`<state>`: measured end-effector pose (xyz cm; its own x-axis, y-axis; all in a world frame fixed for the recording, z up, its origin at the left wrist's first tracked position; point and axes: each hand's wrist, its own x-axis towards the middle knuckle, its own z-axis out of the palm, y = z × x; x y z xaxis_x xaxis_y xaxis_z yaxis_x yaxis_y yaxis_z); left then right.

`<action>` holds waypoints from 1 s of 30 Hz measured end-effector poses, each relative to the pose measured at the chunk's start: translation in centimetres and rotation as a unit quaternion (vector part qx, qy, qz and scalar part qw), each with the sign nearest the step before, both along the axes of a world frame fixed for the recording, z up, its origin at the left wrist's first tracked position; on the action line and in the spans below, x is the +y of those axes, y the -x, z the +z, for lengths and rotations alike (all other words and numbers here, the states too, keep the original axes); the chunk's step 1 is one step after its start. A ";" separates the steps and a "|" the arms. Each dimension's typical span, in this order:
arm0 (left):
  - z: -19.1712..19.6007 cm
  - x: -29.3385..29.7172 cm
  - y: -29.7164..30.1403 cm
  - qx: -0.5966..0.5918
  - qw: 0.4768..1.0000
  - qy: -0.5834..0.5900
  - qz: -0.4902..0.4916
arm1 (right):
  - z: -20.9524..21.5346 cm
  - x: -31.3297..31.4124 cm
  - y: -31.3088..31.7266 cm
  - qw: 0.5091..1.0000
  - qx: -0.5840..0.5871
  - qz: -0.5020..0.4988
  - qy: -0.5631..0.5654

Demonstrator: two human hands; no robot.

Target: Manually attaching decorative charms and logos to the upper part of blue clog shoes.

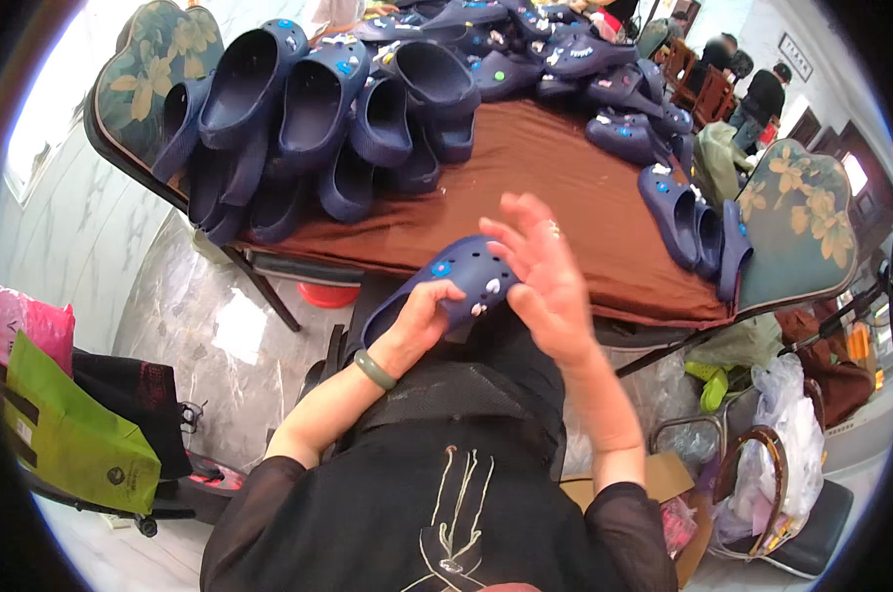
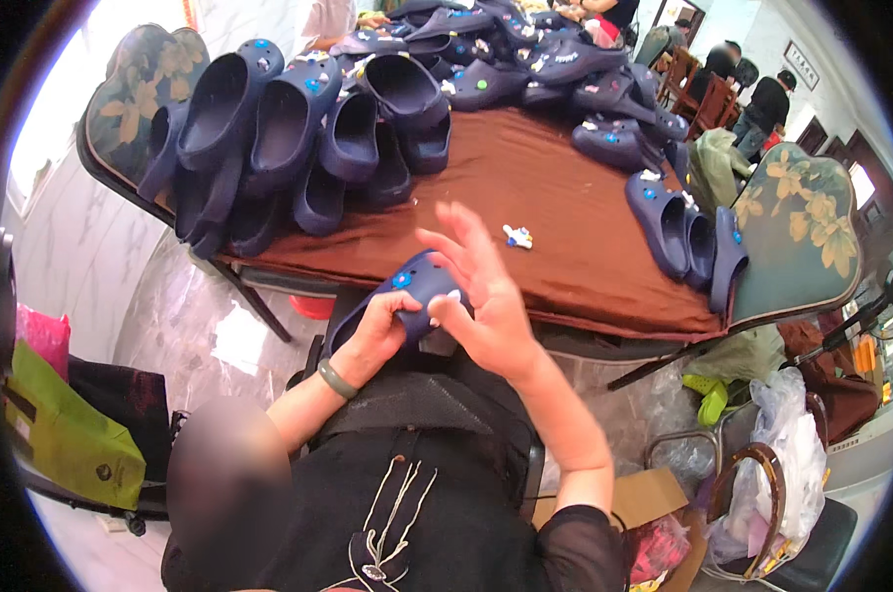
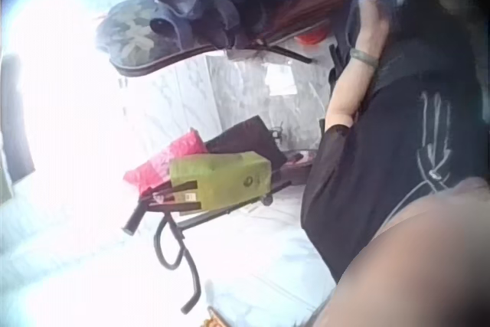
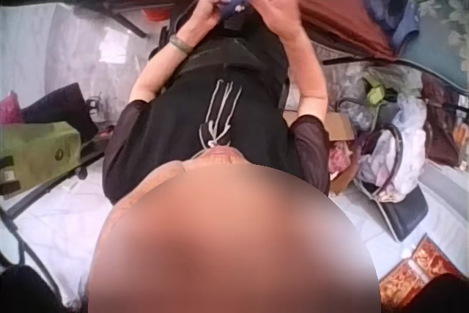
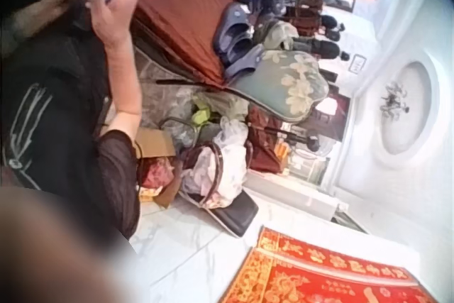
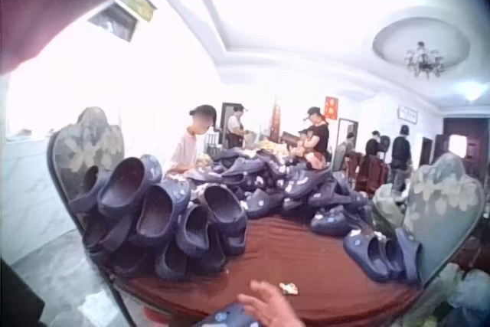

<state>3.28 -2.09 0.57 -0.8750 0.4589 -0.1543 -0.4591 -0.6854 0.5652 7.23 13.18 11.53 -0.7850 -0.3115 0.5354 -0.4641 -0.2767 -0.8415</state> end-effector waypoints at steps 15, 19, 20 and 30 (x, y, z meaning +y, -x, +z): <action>-2.4 0.2 -0.6 -0.052 0.997 0.001 0.050 | 11.8 0.7 -5.0 0.966 0.238 -0.074 0.064; 3.5 -0.1 -2.0 -0.089 0.989 0.087 0.075 | 10.2 1.4 -5.5 0.972 0.227 0.008 0.054; 2.2 -0.4 -1.4 -0.045 0.997 0.047 0.038 | 10.5 1.3 -4.8 0.970 0.237 0.018 0.050; -1.4 -0.6 0.2 -0.007 1.000 0.008 0.022 | 7.0 0.5 -1.8 0.973 0.214 -0.072 -0.051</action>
